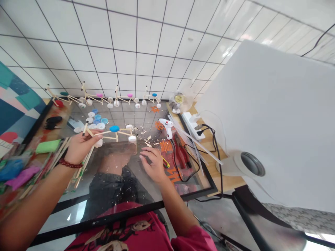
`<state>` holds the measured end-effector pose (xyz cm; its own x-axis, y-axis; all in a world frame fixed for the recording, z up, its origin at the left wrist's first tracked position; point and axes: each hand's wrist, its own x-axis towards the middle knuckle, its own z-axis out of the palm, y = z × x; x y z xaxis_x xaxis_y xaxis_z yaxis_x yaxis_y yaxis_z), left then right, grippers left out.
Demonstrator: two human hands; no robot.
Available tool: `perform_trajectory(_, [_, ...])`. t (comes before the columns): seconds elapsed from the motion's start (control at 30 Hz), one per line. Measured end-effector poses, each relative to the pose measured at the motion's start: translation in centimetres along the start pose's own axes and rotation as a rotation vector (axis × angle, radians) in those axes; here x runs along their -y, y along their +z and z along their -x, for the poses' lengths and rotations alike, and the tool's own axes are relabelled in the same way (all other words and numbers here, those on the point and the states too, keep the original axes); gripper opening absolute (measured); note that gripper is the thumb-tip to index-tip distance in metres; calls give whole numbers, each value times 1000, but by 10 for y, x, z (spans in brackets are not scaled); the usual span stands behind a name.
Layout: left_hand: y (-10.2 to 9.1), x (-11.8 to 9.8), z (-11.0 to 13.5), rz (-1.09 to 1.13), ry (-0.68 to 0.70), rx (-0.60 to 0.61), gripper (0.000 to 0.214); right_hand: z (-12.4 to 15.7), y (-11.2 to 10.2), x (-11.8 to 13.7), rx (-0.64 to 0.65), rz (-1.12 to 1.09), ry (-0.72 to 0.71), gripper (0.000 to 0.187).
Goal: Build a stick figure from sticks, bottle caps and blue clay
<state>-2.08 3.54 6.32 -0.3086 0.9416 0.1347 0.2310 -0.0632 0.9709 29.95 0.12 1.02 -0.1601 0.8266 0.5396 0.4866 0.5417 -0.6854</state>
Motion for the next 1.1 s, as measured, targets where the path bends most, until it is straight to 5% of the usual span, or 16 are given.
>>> perform_trajectory(0.17, [33, -23, -53, -48, 48, -28, 28, 0, 18, 2, 165, 17, -186, 36])
perform_trajectory(0.43, [130, -34, -126, -9, 88, 64, 18, 0, 27, -2, 300, 93, -332, 70])
perform_trajectory(0.67, [183, -14, -163, -34, 98, 92, 18, 0, 33, -6, 256, 236, -454, 31])
perform_trajectory(1.1, [225, 2, -180, -51, 96, 162, 11, -1, 34, -5, 260, 355, -480, 21])
